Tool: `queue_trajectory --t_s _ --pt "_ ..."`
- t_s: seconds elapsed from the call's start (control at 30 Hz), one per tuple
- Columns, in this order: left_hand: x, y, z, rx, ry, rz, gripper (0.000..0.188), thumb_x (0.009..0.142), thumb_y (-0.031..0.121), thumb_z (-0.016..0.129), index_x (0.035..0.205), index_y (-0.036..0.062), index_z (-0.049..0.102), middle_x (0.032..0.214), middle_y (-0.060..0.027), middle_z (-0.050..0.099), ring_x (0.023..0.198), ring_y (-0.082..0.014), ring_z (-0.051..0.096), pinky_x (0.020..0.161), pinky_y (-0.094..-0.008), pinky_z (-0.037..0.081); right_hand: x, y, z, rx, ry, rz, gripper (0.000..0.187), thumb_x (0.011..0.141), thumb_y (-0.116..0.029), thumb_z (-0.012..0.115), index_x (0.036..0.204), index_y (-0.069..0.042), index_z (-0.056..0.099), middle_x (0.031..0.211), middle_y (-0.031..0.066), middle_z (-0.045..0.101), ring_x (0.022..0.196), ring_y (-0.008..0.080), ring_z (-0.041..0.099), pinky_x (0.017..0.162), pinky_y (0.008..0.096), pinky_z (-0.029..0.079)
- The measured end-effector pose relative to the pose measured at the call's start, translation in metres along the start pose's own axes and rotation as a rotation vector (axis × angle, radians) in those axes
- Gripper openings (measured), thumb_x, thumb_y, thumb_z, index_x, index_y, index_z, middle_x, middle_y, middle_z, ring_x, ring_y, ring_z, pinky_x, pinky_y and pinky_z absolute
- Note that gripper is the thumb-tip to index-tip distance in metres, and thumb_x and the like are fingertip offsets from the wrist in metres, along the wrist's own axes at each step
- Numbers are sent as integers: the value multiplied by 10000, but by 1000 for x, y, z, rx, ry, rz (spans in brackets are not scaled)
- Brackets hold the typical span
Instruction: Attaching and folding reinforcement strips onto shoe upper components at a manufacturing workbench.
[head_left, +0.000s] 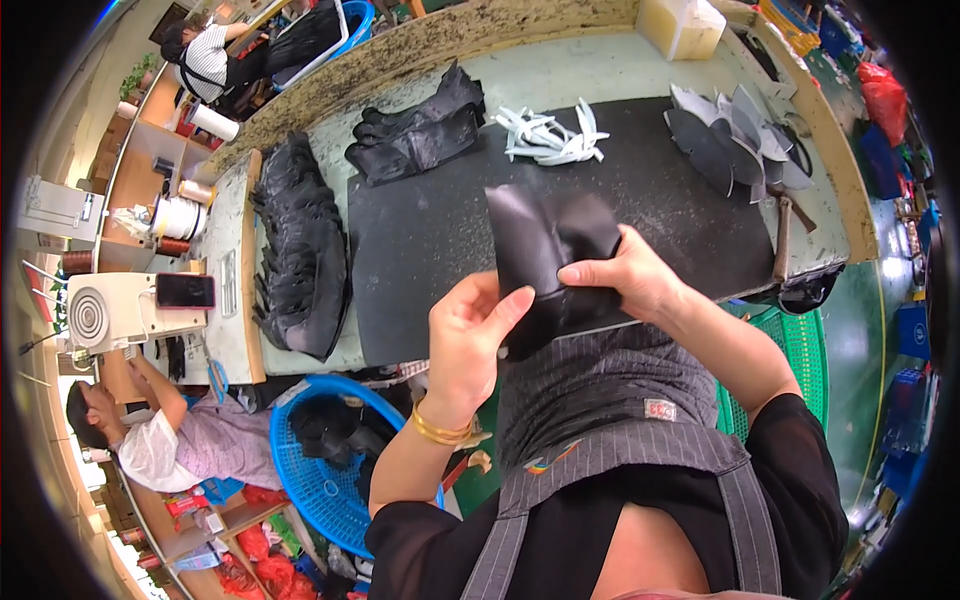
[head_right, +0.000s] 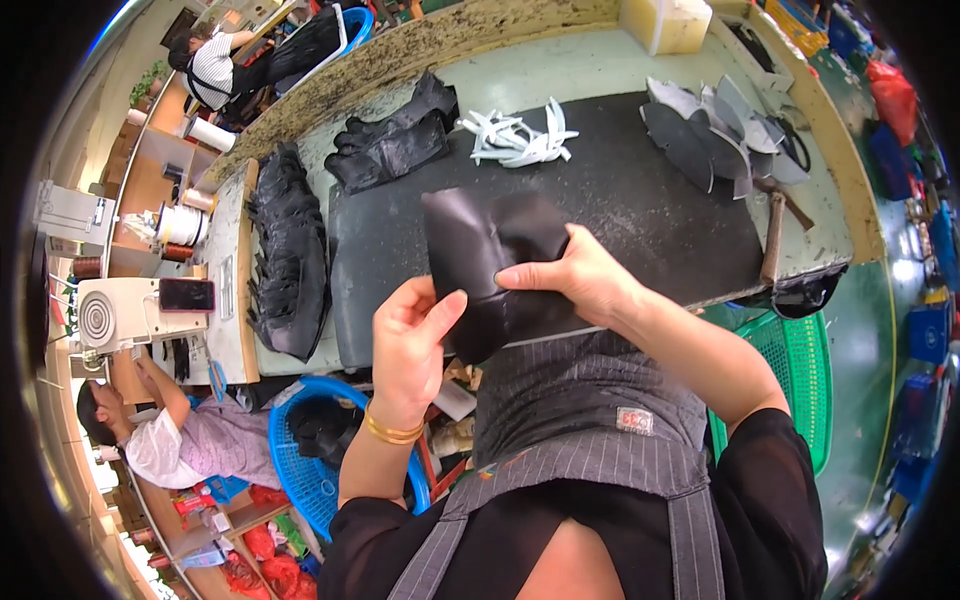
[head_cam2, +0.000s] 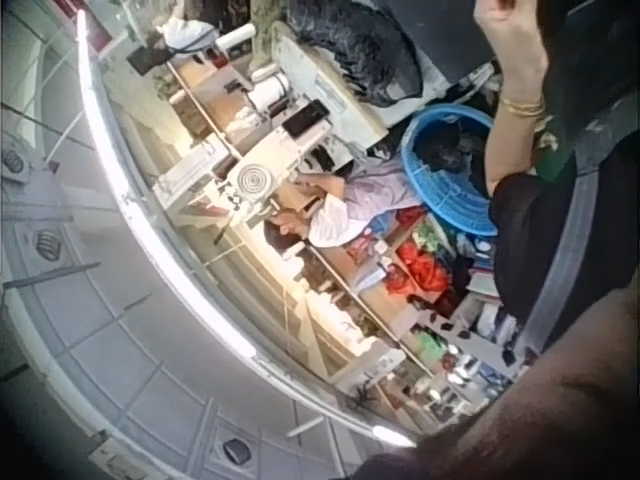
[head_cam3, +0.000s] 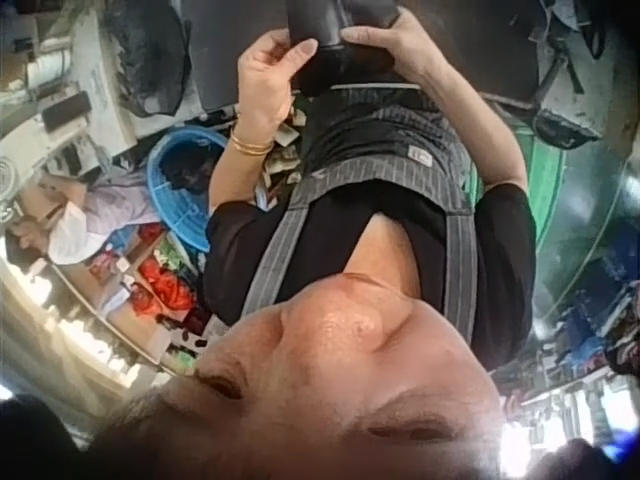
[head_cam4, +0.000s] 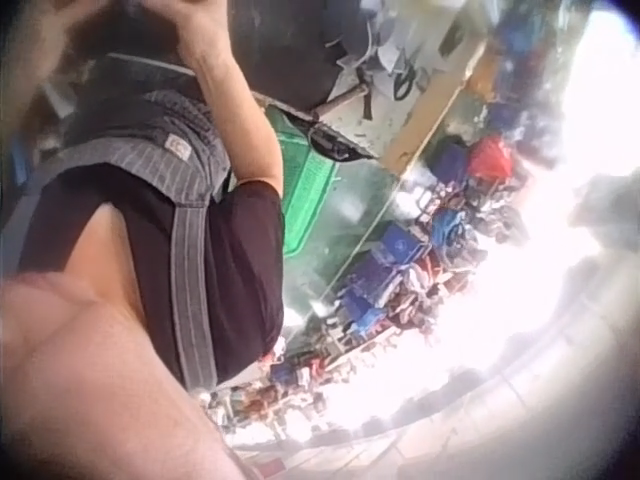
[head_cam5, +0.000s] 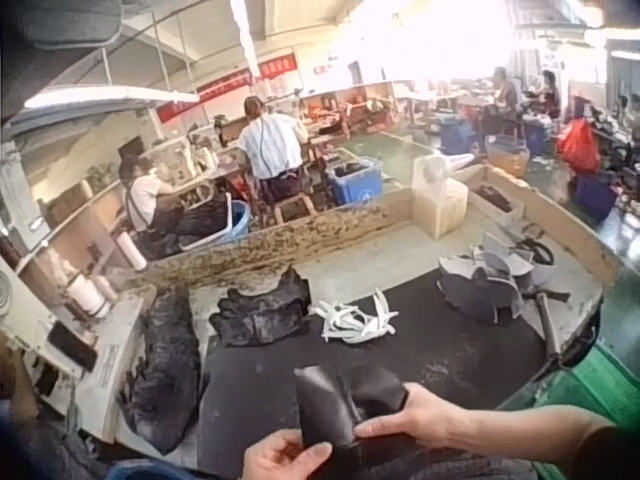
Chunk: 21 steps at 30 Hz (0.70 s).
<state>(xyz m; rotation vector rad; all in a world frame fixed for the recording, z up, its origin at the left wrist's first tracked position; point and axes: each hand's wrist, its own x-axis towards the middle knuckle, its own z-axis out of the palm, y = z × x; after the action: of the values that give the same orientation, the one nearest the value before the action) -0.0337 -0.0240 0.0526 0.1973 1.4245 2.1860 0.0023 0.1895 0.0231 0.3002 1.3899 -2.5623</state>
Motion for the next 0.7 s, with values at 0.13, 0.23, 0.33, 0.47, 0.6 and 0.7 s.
queue_trajectory --t_s 0.13,0.23,0.33,0.47,0.6,0.7 --pt "-2 18 18 1050 -64 681 196 816 7 766 1001 21 706 818 -94 660 685 -225 640 646 -316 514 31 -26 -59 -95 76 -199 193 981 -185 680 1085 -22 674 994 35 721 862 129 690 789 280 563" --pt "8 -41 8 1581 -269 862 186 841 140 702 988 26 691 784 -59 559 721 -219 586 631 -357 504 74 -63 -74 -850 478 -384 258 976 -263 668 956 -7 698 819 68 720 753 155 687 699 296 548" --pt "14 -58 18 1554 -377 772 312 771 264 795 964 39 699 838 -68 636 790 -256 646 670 -360 549 120 -63 -87 -1294 638 -345 365 857 -353 752 886 7 697 824 154 725 804 348 708 747 396 554" --pt "73 5 41 1523 -412 741 328 820 279 766 1015 23 704 998 -96 702 955 -271 668 798 -359 571 134 -54 -103 -1363 564 -264 387 767 -297 792 975 13 689 935 167 734 877 339 715 791 394 561" --pt "179 -22 27 1696 -565 653 323 879 224 691 1153 55 668 1250 -41 662 1145 -304 596 953 -405 518 129 -54 -118 -967 461 -289 310 801 -166 733 1025 47 699 884 114 734 814 189 704 775 317 546" --pt "185 -22 26 1815 -560 558 320 869 226 701 1130 46 657 1235 -80 667 1114 -312 610 948 -414 517 80 -90 -98 -544 282 -306 219 881 -108 711 1056 23 696 923 43 716 809 91 645 734 249 514"
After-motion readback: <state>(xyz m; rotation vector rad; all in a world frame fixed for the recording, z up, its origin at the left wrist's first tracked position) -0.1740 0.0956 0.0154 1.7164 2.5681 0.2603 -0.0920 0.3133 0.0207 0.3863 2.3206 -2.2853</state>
